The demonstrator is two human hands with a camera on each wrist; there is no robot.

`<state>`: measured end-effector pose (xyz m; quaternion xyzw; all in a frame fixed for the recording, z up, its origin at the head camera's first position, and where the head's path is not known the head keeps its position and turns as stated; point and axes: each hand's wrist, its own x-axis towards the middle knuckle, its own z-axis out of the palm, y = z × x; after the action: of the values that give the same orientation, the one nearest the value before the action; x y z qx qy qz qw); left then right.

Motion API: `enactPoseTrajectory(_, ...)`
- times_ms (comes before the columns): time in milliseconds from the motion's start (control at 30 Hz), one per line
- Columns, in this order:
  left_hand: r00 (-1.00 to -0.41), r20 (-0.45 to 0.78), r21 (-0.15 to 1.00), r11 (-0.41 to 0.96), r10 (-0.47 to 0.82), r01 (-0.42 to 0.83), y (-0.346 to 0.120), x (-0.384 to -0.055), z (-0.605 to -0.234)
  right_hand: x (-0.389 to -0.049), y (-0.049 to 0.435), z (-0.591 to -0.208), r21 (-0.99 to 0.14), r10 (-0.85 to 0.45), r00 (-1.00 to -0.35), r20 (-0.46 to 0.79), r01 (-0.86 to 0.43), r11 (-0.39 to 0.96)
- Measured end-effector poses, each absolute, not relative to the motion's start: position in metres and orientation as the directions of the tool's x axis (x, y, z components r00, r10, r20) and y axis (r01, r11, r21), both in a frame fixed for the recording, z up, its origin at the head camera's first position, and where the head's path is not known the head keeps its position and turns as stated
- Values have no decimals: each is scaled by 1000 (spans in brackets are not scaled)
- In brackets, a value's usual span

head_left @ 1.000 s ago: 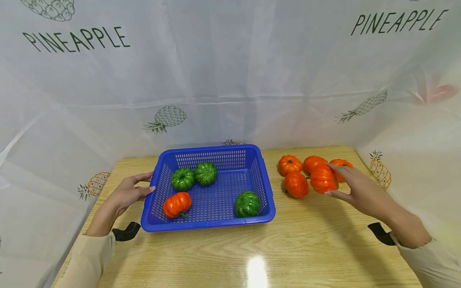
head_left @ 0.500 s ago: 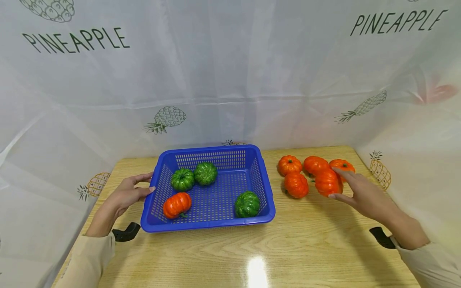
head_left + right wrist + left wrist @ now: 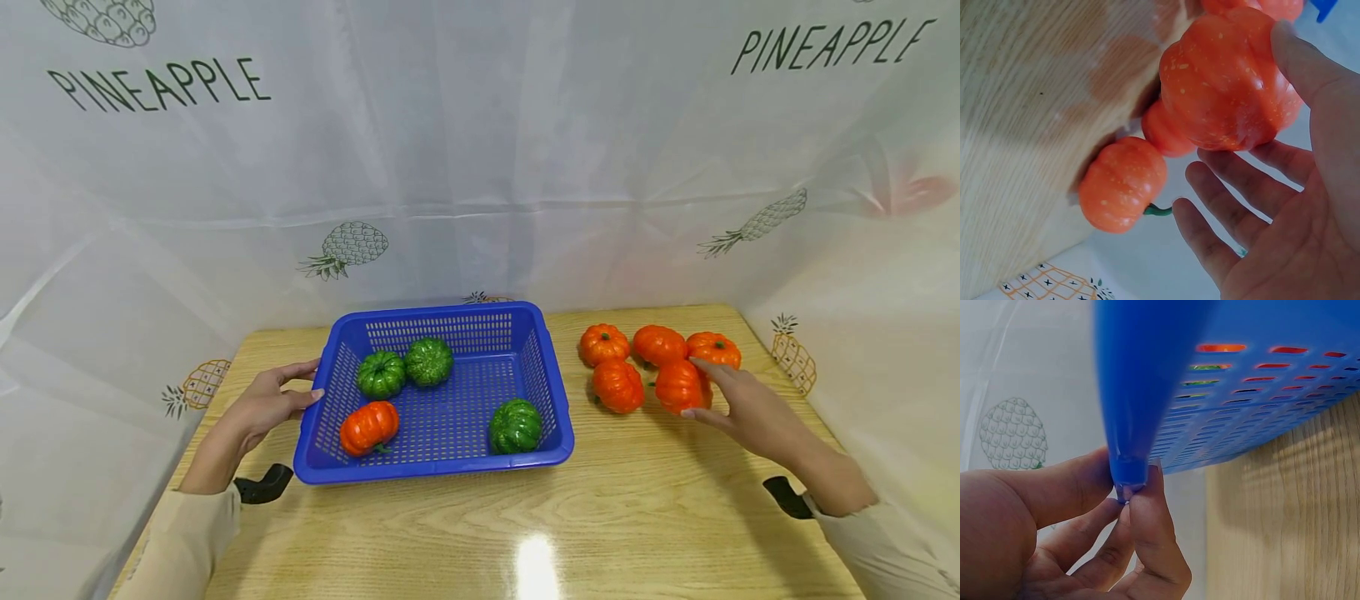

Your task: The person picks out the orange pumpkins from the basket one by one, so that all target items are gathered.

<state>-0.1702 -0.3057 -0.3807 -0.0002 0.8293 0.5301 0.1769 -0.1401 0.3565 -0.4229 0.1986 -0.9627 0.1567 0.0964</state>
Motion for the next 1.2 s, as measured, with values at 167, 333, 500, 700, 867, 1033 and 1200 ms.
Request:
enactPoseTrajectory(167, -939, -292, 878, 441, 184, -187, -306, -170, -381, -142, 356, -426, -271, -353, -908, 226, -407, 872)
enactPoseTrajectory(333, -939, -290, 876, 446, 187, -181, -306, -170, -381, -144, 354, -428, -280, -359, -907, 220, -411, 868)
enactPoseTrajectory(500, -938, -291, 872, 456, 187, -179, -306, -170, -381, -146, 353, -432, -267, -365, -901, 233, -420, 867)
enactPoseTrajectory(700, -941, -285, 871, 458, 184, -175, -306, -171, -381, -149, 353, -437, -255, -365, -901, 233, -419, 871)
enactPoseTrajectory(867, -941, -285, 873, 455, 184, -175, -305, -172, -381, -151, 351, -438, -262, -348, -917, 196, -391, 882)
enactPoseTrajectory(1033, -941, -284, 873, 455, 183, -175, -305, -171, -381, -152, 349, -439, -269, -337, -926, 168, -373, 888)
enactPoseTrajectory(1200, -940, -286, 875, 451, 184, -178, -305, -171, -381, -152, 349, -442, -274, -334, -925, 182, -374, 886)
